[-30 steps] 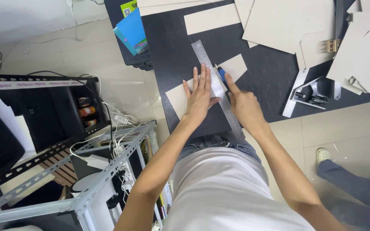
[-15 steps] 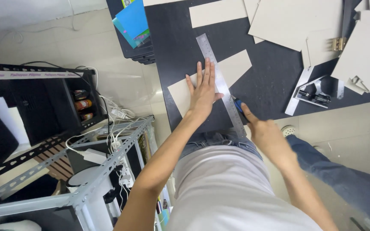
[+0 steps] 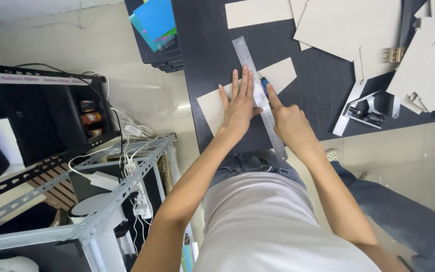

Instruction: Cutting cardboard pieces to specific sizes using a utility knife and a metal ruler on a workbench.

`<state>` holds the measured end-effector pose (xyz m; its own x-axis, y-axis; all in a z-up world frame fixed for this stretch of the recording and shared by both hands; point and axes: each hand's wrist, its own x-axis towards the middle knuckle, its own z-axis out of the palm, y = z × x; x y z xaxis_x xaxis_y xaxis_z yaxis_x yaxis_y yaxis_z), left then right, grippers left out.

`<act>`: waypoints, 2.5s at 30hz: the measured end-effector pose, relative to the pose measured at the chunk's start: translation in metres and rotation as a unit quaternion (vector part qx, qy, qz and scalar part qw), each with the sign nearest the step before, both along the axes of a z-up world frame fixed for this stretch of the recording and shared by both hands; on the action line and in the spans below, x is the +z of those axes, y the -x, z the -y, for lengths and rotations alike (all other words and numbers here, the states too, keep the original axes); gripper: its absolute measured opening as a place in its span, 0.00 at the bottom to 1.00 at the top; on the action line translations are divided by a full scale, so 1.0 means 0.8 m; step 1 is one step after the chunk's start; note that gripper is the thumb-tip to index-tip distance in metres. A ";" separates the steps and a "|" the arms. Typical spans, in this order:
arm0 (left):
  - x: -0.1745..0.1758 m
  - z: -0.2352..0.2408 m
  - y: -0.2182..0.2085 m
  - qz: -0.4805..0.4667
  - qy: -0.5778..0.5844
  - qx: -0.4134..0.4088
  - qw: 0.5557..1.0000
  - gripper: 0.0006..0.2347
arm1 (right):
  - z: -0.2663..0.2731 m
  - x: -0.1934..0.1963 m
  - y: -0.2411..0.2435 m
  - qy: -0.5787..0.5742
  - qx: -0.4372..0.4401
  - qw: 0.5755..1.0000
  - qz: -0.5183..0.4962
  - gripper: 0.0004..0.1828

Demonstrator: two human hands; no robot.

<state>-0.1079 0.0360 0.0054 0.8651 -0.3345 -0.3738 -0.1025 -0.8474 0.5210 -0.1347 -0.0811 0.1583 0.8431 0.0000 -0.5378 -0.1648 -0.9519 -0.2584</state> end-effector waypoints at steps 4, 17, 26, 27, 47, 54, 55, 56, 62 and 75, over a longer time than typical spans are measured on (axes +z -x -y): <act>0.011 -0.003 0.000 0.002 0.018 0.010 1.000 0.47 | 0.013 0.026 0.050 0.060 0.025 0.994 -0.089 0.33; -0.001 -0.004 -0.003 0.017 0.023 0.002 1.000 0.47 | -0.010 0.020 -0.022 -0.037 -0.023 0.999 0.017 0.31; 0.008 -0.008 0.001 0.020 0.013 0.001 1.000 0.46 | 0.000 0.015 0.040 0.031 0.008 0.999 -0.034 0.33; 0.013 -0.008 0.000 0.016 0.013 0.000 1.000 0.46 | 0.003 0.025 0.053 0.049 0.002 0.996 -0.078 0.32; 0.026 -0.031 0.021 0.074 0.047 -0.013 0.996 0.42 | 0.121 -0.153 -0.060 -0.257 -0.264 0.898 0.242 0.21; 0.010 -0.085 0.067 0.170 -0.003 -0.023 0.985 0.46 | 0.311 -0.110 0.008 -0.262 -0.503 0.683 0.460 0.23; 0.013 -0.090 0.067 0.162 -0.053 -0.023 0.985 0.50 | 0.339 -0.116 0.018 -0.268 -0.446 0.626 0.581 0.26; 0.015 -0.093 0.068 0.163 -0.053 -0.025 0.985 0.50 | 0.320 -0.125 0.042 -0.268 -0.447 0.625 0.581 0.26; 0.037 -0.096 0.053 0.065 0.051 -0.004 0.997 0.44 | 0.136 -0.155 0.114 -0.164 -0.310 0.863 0.364 0.25; 0.027 0.016 0.017 0.263 0.140 -0.084 0.951 0.40 | 0.094 -0.179 0.128 -0.107 -0.288 0.930 0.199 0.32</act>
